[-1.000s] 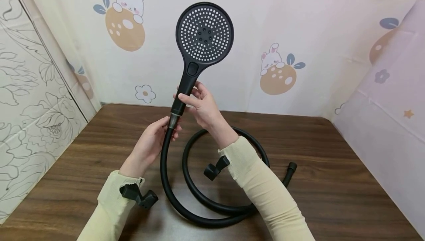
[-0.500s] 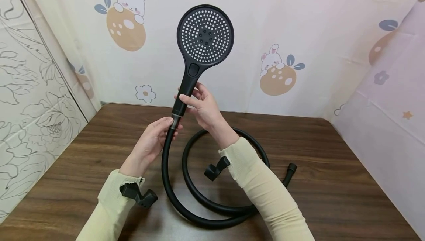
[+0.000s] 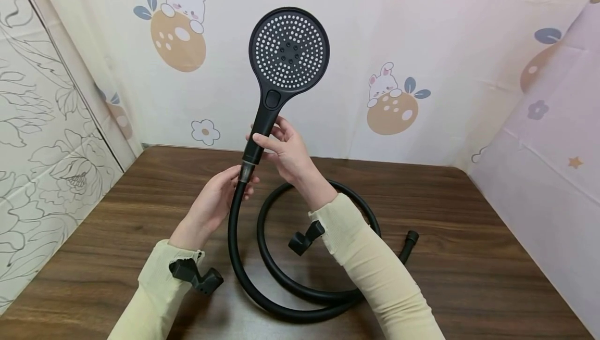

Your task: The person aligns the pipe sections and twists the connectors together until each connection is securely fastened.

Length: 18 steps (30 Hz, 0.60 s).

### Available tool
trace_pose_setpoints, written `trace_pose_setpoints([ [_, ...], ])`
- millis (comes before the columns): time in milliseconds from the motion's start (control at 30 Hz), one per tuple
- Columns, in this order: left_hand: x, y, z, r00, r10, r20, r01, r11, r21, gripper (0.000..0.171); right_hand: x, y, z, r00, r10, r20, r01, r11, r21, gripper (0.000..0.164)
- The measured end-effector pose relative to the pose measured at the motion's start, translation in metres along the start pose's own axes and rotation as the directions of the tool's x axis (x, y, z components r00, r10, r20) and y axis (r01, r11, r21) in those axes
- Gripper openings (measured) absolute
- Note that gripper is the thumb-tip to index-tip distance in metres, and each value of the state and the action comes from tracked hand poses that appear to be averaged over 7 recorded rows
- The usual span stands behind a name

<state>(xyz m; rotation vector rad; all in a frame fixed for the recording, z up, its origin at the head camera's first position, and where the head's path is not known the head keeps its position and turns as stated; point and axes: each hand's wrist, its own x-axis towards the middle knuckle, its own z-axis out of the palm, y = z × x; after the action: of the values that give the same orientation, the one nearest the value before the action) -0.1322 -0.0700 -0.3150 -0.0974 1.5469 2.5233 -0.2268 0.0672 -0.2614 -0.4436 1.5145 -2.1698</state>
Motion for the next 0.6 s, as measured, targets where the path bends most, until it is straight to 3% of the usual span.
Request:
trace_pose_setpoints([
  [200,-0.0009,0.0009,-0.0027,1.000,0.001,0.025,0.000,0.999,-0.033,0.029,-0.0005,-0.0003,0.0008,1.000,0.001,-0.001,-0.001,1.000,0.006,0.044],
  [600,0.0000,0.0007,-0.0026,0.996,0.010,-0.088,-0.011,1.000,-0.019,0.022,0.0000,-0.0007,0.0031,1.000,0.006,-0.009,-0.006,1.000,0.004,0.043],
])
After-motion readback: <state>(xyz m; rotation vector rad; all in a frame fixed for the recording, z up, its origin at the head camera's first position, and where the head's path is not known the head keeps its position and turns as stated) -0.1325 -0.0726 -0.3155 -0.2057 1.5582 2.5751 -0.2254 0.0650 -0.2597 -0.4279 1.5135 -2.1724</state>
